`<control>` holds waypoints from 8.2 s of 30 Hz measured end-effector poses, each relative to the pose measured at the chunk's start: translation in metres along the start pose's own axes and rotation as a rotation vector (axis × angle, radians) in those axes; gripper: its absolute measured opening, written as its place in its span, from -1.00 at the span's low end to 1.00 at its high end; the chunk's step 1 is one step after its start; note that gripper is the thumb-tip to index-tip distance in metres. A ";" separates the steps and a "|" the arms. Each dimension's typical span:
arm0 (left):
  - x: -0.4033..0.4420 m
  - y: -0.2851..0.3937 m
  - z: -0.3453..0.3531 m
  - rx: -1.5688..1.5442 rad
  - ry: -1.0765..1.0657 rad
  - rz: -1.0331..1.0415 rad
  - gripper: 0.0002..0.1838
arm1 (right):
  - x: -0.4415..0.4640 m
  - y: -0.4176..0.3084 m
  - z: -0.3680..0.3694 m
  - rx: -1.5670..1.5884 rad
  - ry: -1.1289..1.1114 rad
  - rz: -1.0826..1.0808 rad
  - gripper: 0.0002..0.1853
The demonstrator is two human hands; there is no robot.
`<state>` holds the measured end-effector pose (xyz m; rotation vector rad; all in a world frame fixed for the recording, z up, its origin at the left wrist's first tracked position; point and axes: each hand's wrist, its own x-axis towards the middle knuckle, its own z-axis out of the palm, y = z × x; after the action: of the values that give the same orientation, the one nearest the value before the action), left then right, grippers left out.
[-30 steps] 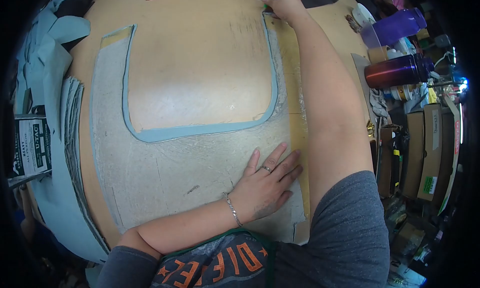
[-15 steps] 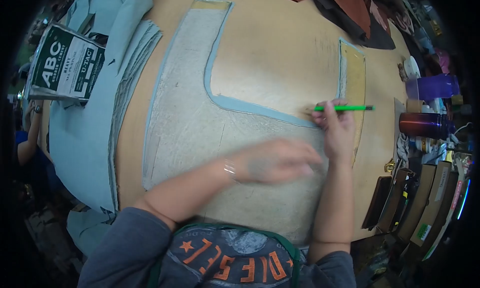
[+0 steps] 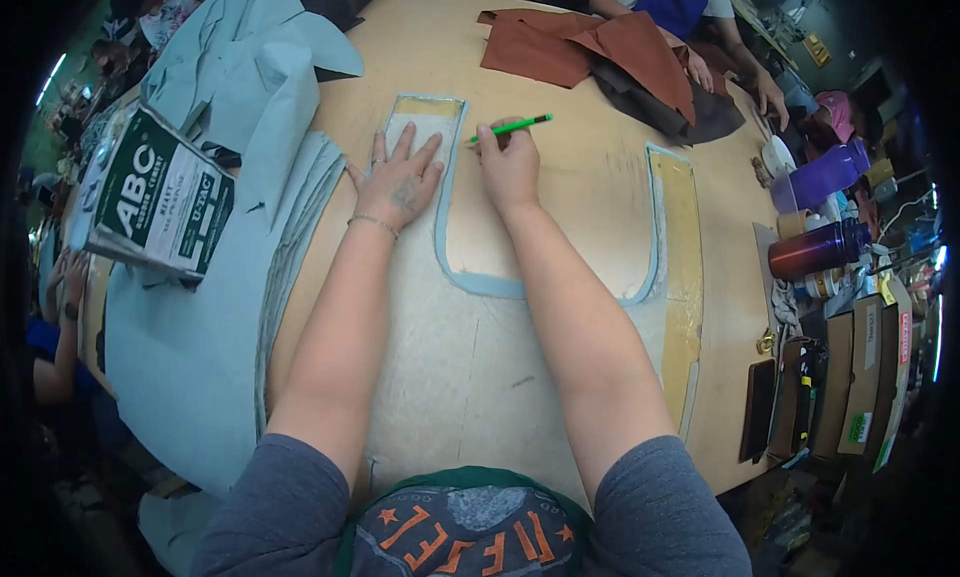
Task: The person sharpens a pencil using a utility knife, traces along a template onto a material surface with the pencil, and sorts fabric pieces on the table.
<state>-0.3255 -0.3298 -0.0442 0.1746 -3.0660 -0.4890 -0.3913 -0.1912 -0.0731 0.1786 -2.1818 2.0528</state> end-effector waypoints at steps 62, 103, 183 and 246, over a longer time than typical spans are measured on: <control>-0.003 0.027 0.010 -0.011 0.405 0.428 -0.70 | 0.086 0.022 -0.247 0.114 0.306 -0.097 -0.76; 0.040 0.264 0.102 0.008 0.028 0.615 -0.22 | 0.082 0.011 -0.262 -0.762 0.315 -0.040 -0.69; -0.215 0.289 0.054 0.235 -0.448 0.781 -0.04 | -0.258 -0.034 -0.323 -0.298 0.536 0.016 -0.82; -0.281 -0.034 -0.011 -1.043 0.281 -0.075 -0.71 | -0.332 -0.077 -0.349 -0.321 0.263 0.394 -0.64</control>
<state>-0.0421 -0.3330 -0.0486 0.2736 -2.1697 -1.7559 -0.0439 0.1487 -0.0374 -0.5635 -2.4722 1.7214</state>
